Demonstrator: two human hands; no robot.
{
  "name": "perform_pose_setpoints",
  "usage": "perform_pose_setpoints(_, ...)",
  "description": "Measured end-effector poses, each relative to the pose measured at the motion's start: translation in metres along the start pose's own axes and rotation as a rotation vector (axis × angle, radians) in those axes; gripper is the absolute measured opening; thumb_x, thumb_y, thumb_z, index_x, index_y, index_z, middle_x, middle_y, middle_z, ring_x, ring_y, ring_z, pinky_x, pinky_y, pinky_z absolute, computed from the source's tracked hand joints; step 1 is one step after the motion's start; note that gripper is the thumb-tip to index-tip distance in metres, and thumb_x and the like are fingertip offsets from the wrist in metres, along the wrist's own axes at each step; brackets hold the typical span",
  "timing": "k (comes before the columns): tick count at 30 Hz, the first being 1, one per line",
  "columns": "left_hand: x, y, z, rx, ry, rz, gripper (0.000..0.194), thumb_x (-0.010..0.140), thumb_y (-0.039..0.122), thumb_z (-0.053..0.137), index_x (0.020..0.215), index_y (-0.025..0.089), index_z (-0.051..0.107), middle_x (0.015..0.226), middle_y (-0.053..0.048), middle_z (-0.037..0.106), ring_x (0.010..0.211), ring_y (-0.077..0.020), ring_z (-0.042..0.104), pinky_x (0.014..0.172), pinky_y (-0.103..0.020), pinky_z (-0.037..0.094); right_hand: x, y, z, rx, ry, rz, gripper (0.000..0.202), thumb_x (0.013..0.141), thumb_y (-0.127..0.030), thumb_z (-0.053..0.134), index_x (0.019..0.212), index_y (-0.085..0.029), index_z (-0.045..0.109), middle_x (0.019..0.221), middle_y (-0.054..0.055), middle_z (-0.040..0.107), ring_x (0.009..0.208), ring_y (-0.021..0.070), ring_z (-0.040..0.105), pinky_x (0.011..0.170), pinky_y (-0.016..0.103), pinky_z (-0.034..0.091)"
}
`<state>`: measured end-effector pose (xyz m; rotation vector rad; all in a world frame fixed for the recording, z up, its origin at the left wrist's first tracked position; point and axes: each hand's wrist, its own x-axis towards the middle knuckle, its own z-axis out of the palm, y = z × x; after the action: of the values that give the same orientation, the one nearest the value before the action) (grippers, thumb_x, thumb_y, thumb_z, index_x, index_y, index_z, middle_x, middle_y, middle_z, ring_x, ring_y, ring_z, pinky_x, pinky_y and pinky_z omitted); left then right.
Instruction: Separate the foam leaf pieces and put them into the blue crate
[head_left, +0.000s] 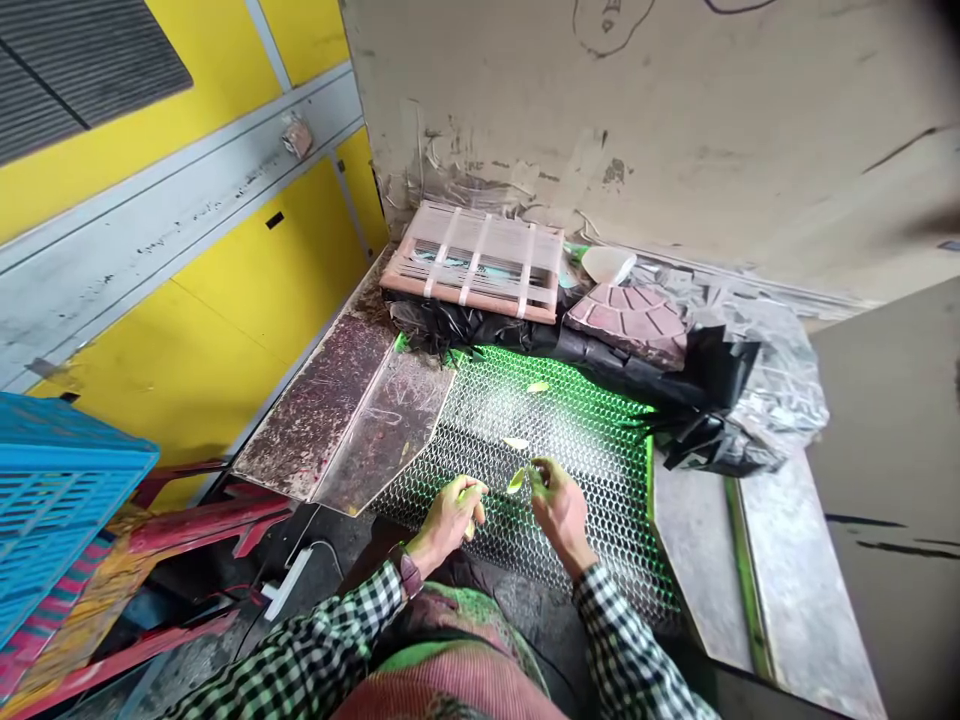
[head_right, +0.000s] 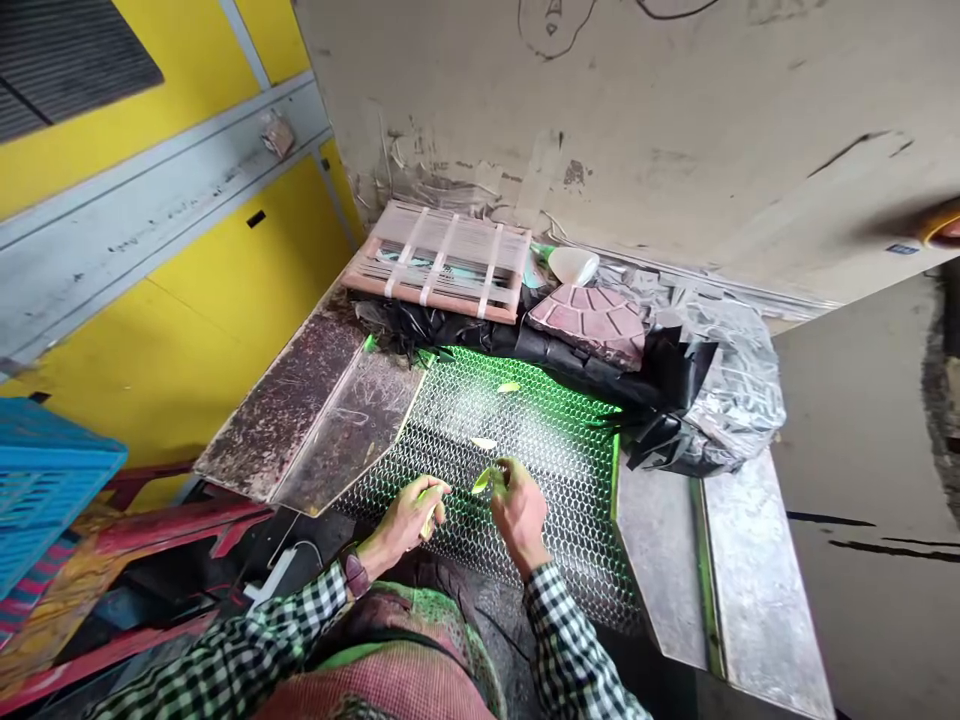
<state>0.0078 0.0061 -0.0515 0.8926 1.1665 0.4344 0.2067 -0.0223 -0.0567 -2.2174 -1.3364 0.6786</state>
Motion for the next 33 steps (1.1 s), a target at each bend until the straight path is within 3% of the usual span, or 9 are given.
perform_pose_setpoints(3, -0.005, 0.002, 0.001, -0.009, -0.012, 0.004, 0.031, 0.090, 0.047, 0.057, 0.098, 0.018, 0.062, 0.063, 0.004, 0.061, 0.037, -0.0057, 0.041, 0.040, -0.019, 0.028, 0.037, -0.011, 0.001, -0.196, 0.035, -0.187, 0.031, 0.106, -0.027, 0.041, 0.114, -0.014, 0.068, 0.107, 0.009, 0.067, 0.061, 0.0115, 0.049, 0.049, 0.023, 0.032)
perform_pose_setpoints(7, -0.012, 0.004, 0.000, -0.020, -0.016, 0.001, 0.030, 0.090, 0.047, 0.057, 0.097, 0.018, 0.062, 0.064, 0.004, 0.060, 0.037, -0.0054, 0.041, 0.039, -0.018, 0.027, 0.077, -0.020, 0.007, -0.280, 0.042, -0.256, 0.023, 0.106, -0.021, 0.046, 0.107, -0.015, 0.068, 0.112, 0.008, 0.063, 0.064, 0.0100, 0.046, 0.051, 0.023, 0.028)
perform_pose_setpoints(15, -0.024, 0.002, -0.025, -0.242, 0.090, -0.057, 0.035, 0.086, 0.050, 0.063, 0.100, 0.018, 0.063, 0.070, 0.004, 0.060, 0.041, -0.0057, 0.041, 0.033, -0.017, 0.021, 0.098, 0.004, -0.022, -0.345, 0.182, -0.204, 0.016, 0.098, -0.015, 0.051, 0.105, -0.014, 0.066, 0.106, 0.010, 0.059, 0.079, 0.0156, 0.047, 0.057, 0.025, 0.024)
perform_pose_setpoints(19, -0.019, 0.007, -0.029, -0.597, 0.112, -0.117, 0.032, 0.084, 0.040, 0.069, 0.105, 0.016, 0.063, 0.075, 0.004, 0.058, 0.048, -0.0056, 0.048, 0.036, -0.015, 0.025, 0.064, -0.012, -0.024, -0.116, 0.107, -0.202, 0.024, 0.098, -0.025, 0.049, 0.113, -0.015, 0.065, 0.110, 0.012, 0.063, 0.077, 0.0182, 0.054, 0.057, 0.026, 0.037)
perform_pose_setpoints(22, -0.010, 0.017, -0.026, -0.850, 0.097, -0.119, 0.026, 0.087, 0.032, 0.067, 0.107, 0.016, 0.062, 0.078, 0.004, 0.058, 0.049, -0.0044, 0.048, 0.038, -0.015, 0.029, 0.010, -0.039, -0.008, 0.300, -0.228, -0.146, 0.033, 0.102, -0.045, 0.050, 0.107, -0.017, 0.067, 0.103, 0.011, 0.070, 0.081, 0.0205, 0.063, 0.068, 0.032, 0.050)
perform_pose_setpoints(25, -0.001, 0.029, -0.019, -0.977, 0.103, -0.087, 0.020, 0.090, 0.026, 0.064, 0.107, 0.015, 0.062, 0.078, 0.003, 0.057, 0.052, -0.0051, 0.051, 0.040, -0.016, 0.033, -0.040, -0.063, 0.011, 0.621, -0.550, -0.053, 0.040, 0.097, -0.059, 0.059, 0.109, -0.021, 0.067, 0.098, 0.006, 0.072, 0.077, 0.0192, 0.065, 0.063, 0.030, 0.050)
perform_pose_setpoints(28, 0.005, 0.039, -0.009, -1.017, 0.135, -0.051, 0.018, 0.091, 0.023, 0.062, 0.106, 0.014, 0.062, 0.077, 0.002, 0.057, 0.055, -0.0067, 0.054, 0.043, -0.017, 0.039, -0.061, -0.074, 0.026, 0.817, -0.512, 0.100, 0.046, 0.088, -0.063, 0.069, 0.107, -0.021, 0.064, 0.098, 0.005, 0.072, 0.070, 0.0173, 0.064, 0.054, 0.027, 0.048)
perform_pose_setpoints(30, 0.007, 0.043, -0.003, -1.033, 0.137, -0.048, 0.016, 0.092, 0.022, 0.061, 0.106, 0.015, 0.062, 0.077, 0.002, 0.057, 0.058, -0.0080, 0.056, 0.046, -0.018, 0.043, -0.060, -0.073, 0.031, 0.877, -0.421, 0.193, 0.049, 0.081, -0.064, 0.074, 0.099, -0.020, 0.062, 0.090, 0.004, 0.070, 0.062, 0.0155, 0.061, 0.048, 0.026, 0.045)
perform_pose_setpoints(33, 0.008, 0.046, 0.001, -1.035, 0.138, -0.058, 0.013, 0.094, 0.022, 0.060, 0.105, 0.016, 0.063, 0.079, 0.002, 0.059, 0.061, -0.0087, 0.059, 0.050, -0.019, 0.047, -0.054, -0.066, 0.032, 0.905, -0.412, 0.288, 0.051, 0.075, -0.065, 0.078, 0.088, -0.020, 0.058, 0.072, 0.000, 0.064, 0.052, 0.0135, 0.056, 0.044, 0.025, 0.042)
